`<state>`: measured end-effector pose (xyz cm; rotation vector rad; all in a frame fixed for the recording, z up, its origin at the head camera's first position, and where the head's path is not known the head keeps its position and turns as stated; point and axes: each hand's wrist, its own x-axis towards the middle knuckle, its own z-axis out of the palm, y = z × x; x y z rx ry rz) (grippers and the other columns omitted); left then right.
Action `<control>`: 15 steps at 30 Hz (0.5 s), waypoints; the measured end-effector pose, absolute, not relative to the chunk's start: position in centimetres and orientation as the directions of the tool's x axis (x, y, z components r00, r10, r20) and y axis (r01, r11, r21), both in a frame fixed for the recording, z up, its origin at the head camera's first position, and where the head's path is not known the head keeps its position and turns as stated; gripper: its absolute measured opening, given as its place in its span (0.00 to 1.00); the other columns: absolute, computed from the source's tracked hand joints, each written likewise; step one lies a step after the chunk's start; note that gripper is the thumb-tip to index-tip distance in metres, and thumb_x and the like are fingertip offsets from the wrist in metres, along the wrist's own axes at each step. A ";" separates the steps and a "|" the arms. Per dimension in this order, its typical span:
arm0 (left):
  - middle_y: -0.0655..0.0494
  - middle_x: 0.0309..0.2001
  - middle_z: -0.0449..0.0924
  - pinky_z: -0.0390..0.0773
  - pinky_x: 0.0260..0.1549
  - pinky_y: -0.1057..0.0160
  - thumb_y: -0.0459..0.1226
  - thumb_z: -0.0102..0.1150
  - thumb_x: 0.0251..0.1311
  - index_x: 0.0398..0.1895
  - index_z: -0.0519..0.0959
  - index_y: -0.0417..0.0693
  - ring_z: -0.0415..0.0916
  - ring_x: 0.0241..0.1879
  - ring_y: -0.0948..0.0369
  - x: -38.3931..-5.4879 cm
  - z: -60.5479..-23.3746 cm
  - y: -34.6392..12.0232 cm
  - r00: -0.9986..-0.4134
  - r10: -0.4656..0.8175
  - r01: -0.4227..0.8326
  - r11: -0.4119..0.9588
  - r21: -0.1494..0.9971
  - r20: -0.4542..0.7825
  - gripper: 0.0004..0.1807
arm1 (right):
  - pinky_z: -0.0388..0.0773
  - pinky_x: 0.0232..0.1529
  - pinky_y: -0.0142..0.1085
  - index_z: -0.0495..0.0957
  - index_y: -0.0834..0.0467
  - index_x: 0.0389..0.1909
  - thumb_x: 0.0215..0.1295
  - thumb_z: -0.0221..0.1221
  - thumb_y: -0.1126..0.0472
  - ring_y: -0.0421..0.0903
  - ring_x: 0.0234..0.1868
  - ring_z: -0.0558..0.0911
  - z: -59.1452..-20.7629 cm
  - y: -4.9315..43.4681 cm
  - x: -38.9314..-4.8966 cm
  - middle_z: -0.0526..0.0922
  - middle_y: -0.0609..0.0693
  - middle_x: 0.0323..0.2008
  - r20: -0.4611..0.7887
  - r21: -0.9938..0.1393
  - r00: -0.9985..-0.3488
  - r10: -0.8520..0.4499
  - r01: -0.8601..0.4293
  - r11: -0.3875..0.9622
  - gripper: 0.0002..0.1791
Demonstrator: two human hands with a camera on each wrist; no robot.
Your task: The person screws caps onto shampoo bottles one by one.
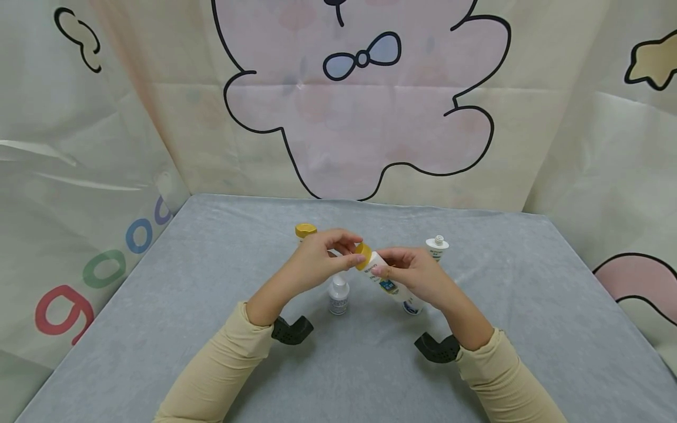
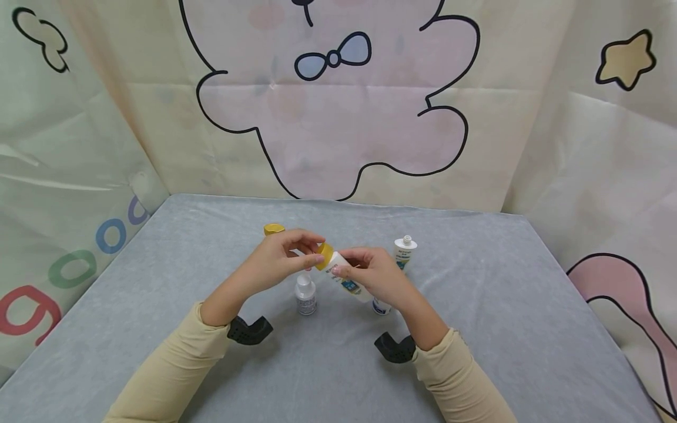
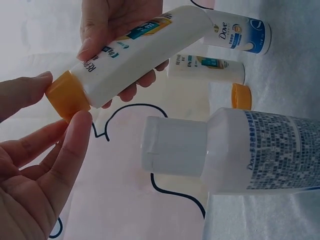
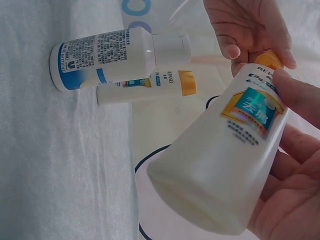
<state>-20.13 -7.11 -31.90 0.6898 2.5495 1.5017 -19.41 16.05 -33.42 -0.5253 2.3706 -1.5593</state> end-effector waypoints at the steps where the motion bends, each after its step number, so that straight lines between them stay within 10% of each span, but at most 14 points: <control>1: 0.55 0.42 0.85 0.82 0.44 0.65 0.42 0.68 0.62 0.55 0.81 0.46 0.80 0.43 0.62 -20.1 -31.9 -7.1 -0.889 0.435 0.336 0.408 0.849 0.143 0.19 | 0.81 0.44 0.34 0.80 0.67 0.55 0.68 0.63 0.60 0.40 0.40 0.83 -33.4 16.0 -19.4 0.86 0.57 0.45 -0.012 -0.920 -0.901 -0.434 -0.160 0.357 0.19; 15: 0.53 0.54 0.83 0.83 0.47 0.65 0.39 0.67 0.62 0.60 0.80 0.46 0.80 0.51 0.59 -20.0 -31.9 -7.3 -0.851 0.487 0.397 0.355 0.846 0.195 0.22 | 0.82 0.46 0.32 0.80 0.67 0.55 0.68 0.63 0.59 0.39 0.42 0.83 -33.6 16.1 -19.5 0.86 0.56 0.46 -0.008 -0.921 -0.896 -0.444 -0.166 0.352 0.19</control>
